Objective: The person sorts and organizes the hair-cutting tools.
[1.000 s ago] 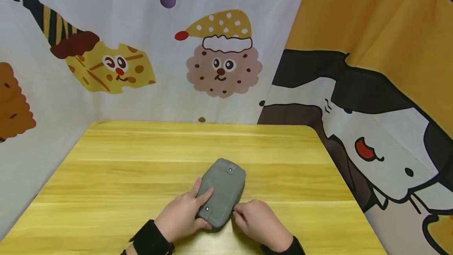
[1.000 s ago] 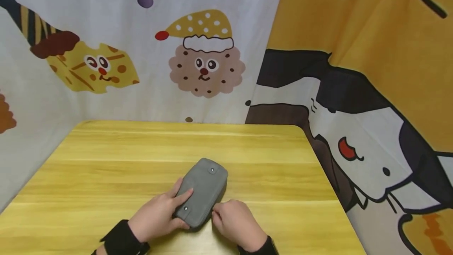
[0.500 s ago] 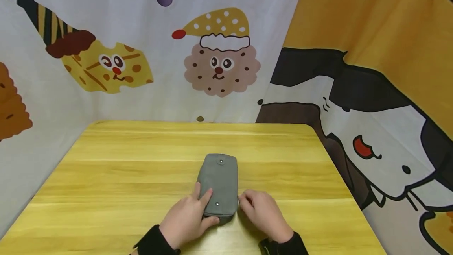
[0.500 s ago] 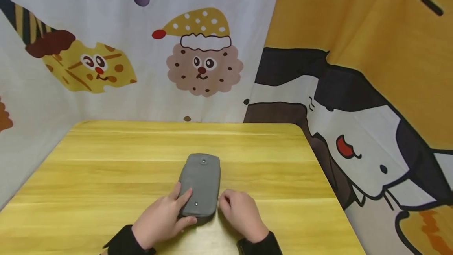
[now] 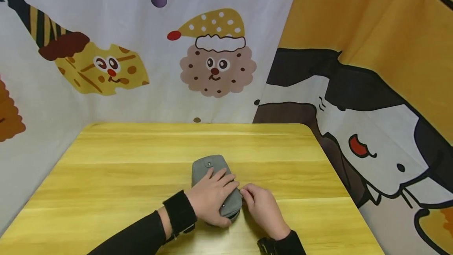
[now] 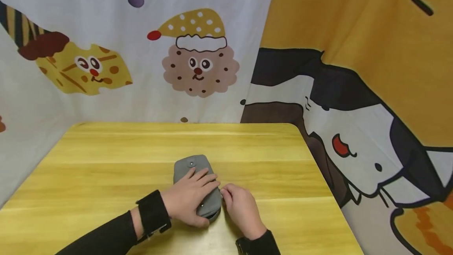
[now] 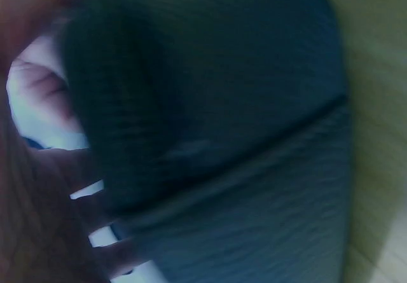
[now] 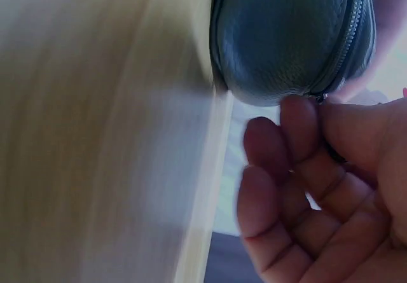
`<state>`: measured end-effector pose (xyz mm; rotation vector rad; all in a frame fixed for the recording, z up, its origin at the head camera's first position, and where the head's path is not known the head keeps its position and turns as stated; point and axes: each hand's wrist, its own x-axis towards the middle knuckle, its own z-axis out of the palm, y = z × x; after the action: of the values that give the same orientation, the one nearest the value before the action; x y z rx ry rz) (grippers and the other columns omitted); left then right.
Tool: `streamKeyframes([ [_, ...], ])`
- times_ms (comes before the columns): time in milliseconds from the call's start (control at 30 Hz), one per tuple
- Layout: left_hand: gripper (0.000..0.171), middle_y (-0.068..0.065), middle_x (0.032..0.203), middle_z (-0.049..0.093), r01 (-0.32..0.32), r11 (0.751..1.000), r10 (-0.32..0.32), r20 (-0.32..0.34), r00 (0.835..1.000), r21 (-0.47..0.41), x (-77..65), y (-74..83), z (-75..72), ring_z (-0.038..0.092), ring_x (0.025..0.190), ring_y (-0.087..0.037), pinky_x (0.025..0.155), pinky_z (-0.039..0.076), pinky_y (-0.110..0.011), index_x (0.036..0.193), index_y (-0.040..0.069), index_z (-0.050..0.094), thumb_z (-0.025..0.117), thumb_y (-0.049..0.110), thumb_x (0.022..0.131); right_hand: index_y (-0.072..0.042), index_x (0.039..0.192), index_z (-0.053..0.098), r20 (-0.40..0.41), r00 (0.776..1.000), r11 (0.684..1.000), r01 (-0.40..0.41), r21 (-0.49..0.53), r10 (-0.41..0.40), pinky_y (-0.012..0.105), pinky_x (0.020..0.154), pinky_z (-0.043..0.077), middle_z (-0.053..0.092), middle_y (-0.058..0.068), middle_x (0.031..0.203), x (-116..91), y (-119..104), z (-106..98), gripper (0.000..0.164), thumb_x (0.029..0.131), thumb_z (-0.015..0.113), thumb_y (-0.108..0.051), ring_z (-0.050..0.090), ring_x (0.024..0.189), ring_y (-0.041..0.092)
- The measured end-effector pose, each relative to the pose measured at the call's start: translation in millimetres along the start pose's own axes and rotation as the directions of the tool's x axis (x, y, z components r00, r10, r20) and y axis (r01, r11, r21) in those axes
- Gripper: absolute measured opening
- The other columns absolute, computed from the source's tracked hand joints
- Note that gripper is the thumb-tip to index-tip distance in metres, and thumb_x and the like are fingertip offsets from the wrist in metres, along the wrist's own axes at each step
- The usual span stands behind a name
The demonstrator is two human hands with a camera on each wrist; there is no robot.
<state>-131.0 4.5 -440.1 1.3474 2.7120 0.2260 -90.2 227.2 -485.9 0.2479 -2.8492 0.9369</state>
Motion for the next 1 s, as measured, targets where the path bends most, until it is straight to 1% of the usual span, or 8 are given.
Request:
streamKeyframes([
  [167,0.082,-0.002,0.164,0.049,0.046,0.999,-0.046,0.004,0.999,-0.015,8.9,-4.4,8.6,0.038,0.158,-0.036,0.123,0.033,-0.073,0.156,0.023,0.053,0.073,0.062,0.087,-0.023,0.094,0.076,0.038,0.993,0.99,0.117,-0.081,-0.114,0.02,0.063,0.048,0.073,-0.01,0.082,-2.0,3.7,-6.8,0.011,0.103,0.072,-0.02,0.057,0.068,-0.006],
  [333,0.081,-0.002,0.167,0.046,0.051,0.998,-0.051,0.003,0.999,-0.021,13.2,-6.8,10.7,0.036,0.158,-0.037,0.123,0.031,-0.075,0.157,0.024,0.052,0.071,0.063,0.089,-0.022,0.094,0.08,0.174,0.959,0.966,0.24,-0.094,-0.222,0.021,0.066,0.052,0.078,-0.009,0.086,-4.1,3.3,-23.6,0.012,0.103,0.072,-0.021,0.064,0.072,-0.003],
  [467,0.076,-0.001,0.167,0.047,0.04,0.999,-0.04,0.018,0.999,-0.019,16.2,-8.9,10.2,0.037,0.158,-0.037,0.121,0.032,-0.077,0.156,0.026,0.054,0.067,0.065,0.092,-0.019,0.101,0.084,0.276,0.923,0.955,0.292,-0.044,-0.27,0.024,0.07,0.058,0.08,-0.009,0.09,-7.4,1.1,-28.7,0.013,0.103,0.072,-0.022,0.069,0.078,-0.001],
  [567,0.08,0.0,0.163,0.051,0.032,0.999,-0.032,0.011,0.999,-0.023,14.8,-15.5,7.7,0.042,0.154,-0.035,0.119,0.036,-0.074,0.155,0.026,0.056,0.065,0.074,0.092,-0.022,0.103,0.084,0.305,0.921,0.965,0.262,-0.018,-0.244,0.023,0.07,0.056,0.079,-0.011,0.092,-8.3,1.2,-27.3,0.015,0.105,0.07,-0.025,0.066,0.078,-0.004],
  [667,0.09,-0.001,0.153,0.06,0.056,0.998,-0.056,-0.032,0.998,0.005,8.9,-26.7,5.5,0.051,0.142,-0.032,0.117,0.042,-0.066,0.151,0.025,0.06,0.06,0.087,0.086,-0.024,0.102,0.083,0.249,0.951,0.976,0.207,-0.062,-0.185,0.024,0.068,0.053,0.078,-0.012,0.09,-7.2,2.5,-22.9,0.016,0.106,0.069,-0.028,0.065,0.075,-0.003],
  [800,0.109,-0.005,0.14,0.067,0.14,0.99,-0.139,-0.049,0.989,0.029,-10.1,-38.6,3.9,0.055,0.134,-0.032,0.118,0.041,-0.06,0.147,0.019,0.063,0.064,0.097,0.072,-0.025,0.099,0.084,0.096,0.992,0.983,0.097,-0.157,-0.083,0.024,0.065,0.053,0.078,-0.013,0.087,-5.1,5.3,-17.5,0.012,0.103,0.073,-0.028,0.067,0.073,-0.002],
  [900,0.128,-0.009,0.149,0.061,0.111,0.993,-0.11,0.009,0.994,-0.042,-23.2,-38.2,4.8,0.051,0.143,-0.036,0.124,0.037,-0.061,0.159,0.015,0.05,0.076,0.094,0.062,-0.025,0.097,0.083,-0.012,0.999,0.981,0.033,-0.193,-0.036,0.023,0.063,0.052,0.077,-0.012,0.083,-3.4,8.0,-14.9,0.008,0.1,0.076,-0.024,0.066,0.07,-0.001],
  [1000,0.136,-0.008,0.156,0.055,0.059,0.992,-0.056,0.027,0.998,-0.11,-29.4,-33.5,8.7,0.051,0.144,-0.034,0.122,0.04,-0.059,0.167,0.016,0.036,0.085,0.087,0.061,-0.022,0.096,0.083,-0.045,0.998,0.98,0.038,-0.193,-0.048,0.024,0.064,0.054,0.078,-0.01,0.083,-1.7,10.7,-12.6,0.007,0.1,0.077,-0.02,0.067,0.07,0.001],
])
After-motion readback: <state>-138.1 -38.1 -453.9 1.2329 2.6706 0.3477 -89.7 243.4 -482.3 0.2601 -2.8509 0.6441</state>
